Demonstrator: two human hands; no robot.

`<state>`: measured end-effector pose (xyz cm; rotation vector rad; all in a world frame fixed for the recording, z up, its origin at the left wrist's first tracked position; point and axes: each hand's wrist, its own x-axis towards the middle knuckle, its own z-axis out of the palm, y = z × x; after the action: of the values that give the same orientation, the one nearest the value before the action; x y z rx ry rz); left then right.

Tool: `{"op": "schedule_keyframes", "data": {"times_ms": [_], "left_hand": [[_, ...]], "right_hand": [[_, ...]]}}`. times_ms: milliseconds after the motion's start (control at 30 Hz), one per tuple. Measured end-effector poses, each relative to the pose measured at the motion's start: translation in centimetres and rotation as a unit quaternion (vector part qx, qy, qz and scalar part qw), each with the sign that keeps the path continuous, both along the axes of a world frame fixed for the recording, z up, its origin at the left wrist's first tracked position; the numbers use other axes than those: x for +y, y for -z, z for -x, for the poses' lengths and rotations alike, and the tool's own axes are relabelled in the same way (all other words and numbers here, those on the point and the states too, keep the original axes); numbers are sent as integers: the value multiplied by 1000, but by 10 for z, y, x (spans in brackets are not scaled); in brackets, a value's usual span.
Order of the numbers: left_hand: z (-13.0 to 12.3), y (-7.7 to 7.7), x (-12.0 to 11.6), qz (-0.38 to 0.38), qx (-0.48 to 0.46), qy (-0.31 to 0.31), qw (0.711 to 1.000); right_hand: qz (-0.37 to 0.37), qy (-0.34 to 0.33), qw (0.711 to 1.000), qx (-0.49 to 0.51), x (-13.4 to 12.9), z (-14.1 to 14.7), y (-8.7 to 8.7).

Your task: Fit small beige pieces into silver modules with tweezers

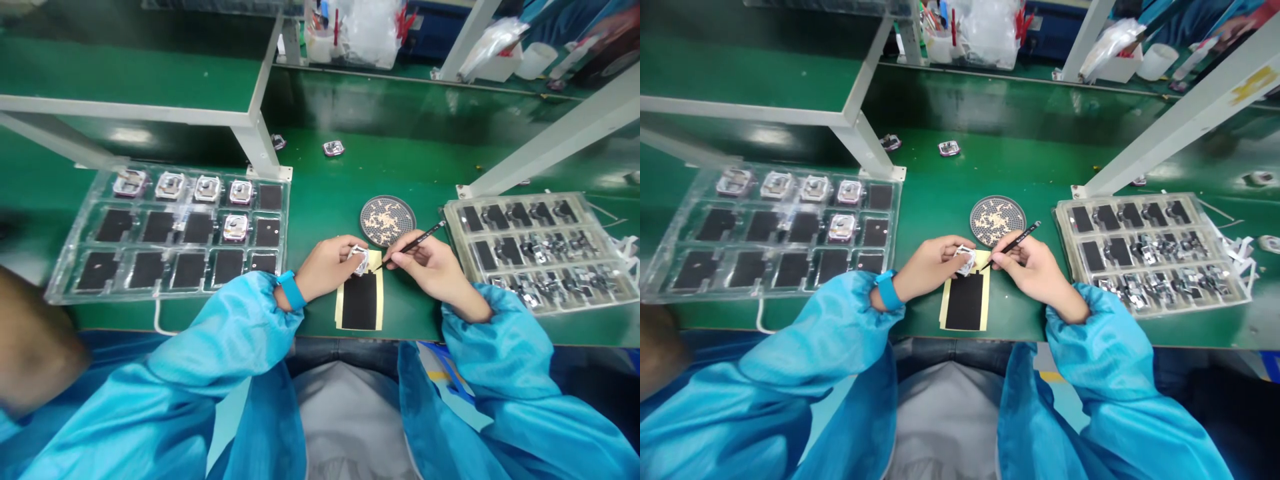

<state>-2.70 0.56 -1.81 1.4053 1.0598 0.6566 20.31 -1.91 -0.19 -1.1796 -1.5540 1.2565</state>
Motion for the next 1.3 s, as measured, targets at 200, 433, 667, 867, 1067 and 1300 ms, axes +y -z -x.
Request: {"op": "schedule_keyframes", "data": {"times_ms": [200, 433, 667, 867, 1067, 1300], "left_hand": [[0, -3, 1, 50, -39, -19, 998], [-1, -3, 0, 47, -52, -26, 997], [-1, -4, 0, 45, -58, -26, 997], [-1, -3, -1, 38, -58, -28, 997], [-1, -2, -1, 37, -58, -26, 997], [-1, -5, 0, 61, -68, -32, 995]], "right_hand": [[-224, 51, 973, 22, -7, 16, 5], [-275, 34, 960, -40, -5, 18, 10], [-277, 28, 959, -55, -5, 17, 9], [-278, 33, 958, -55, -4, 17, 10], [-283, 30, 955, -82, -4, 18, 11], [-285, 46, 956, -50, -6, 18, 8]]}}
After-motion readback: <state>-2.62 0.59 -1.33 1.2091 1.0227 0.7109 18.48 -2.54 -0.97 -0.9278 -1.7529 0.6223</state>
